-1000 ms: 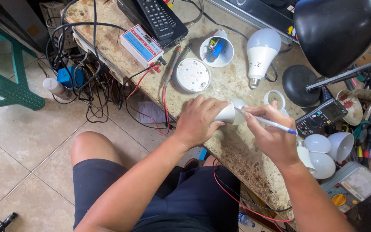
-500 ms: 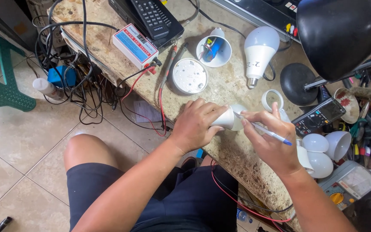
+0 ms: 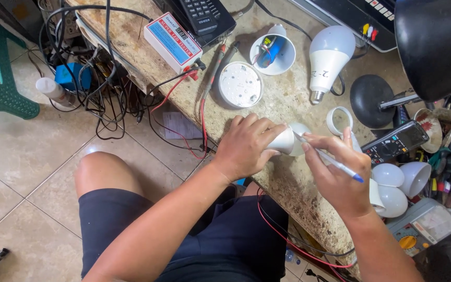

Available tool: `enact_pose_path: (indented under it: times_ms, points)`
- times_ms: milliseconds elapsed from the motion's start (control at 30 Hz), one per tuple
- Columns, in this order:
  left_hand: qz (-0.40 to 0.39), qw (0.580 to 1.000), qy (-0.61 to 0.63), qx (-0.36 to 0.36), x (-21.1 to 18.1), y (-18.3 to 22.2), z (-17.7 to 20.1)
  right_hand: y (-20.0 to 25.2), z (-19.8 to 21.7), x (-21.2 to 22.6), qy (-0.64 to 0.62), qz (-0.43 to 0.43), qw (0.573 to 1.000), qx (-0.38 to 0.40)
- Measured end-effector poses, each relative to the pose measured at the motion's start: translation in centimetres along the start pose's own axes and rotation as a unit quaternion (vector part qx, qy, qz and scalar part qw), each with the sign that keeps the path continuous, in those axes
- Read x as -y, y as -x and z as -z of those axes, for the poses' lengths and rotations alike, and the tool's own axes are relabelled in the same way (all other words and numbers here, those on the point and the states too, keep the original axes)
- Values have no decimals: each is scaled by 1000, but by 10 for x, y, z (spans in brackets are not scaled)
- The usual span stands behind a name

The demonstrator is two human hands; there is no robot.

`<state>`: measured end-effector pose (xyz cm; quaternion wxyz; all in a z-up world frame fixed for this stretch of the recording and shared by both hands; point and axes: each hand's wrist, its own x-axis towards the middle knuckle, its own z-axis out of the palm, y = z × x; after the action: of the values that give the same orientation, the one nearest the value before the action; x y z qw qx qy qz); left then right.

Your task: Marking LED bulbs with a pen and testing them on a repair bench.

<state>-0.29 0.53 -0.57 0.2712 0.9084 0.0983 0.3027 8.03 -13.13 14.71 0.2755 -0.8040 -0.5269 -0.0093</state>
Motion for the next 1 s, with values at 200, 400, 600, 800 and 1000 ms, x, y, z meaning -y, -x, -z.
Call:
enact_pose_path:
  times_ms: [200,400,600,800,1000]
  points:
    - [-4,1000,-3,-11,0,1,0,2,3,6,0,-28,1000,-10]
    - [-8,1000,0,-14,-2,2,2,7,9,12,-9,-31,999,-1]
    - [1,1000,1,-4,-3,2,2,0,12,4,-2,-41,999,18]
    - [0,1000,-12,6,-3,1,2,-2,13,-16,0,-69,997,42]
    - [0,1000,-18,10,-3,0,1,-3,14,-25,-9,-85,995,45]
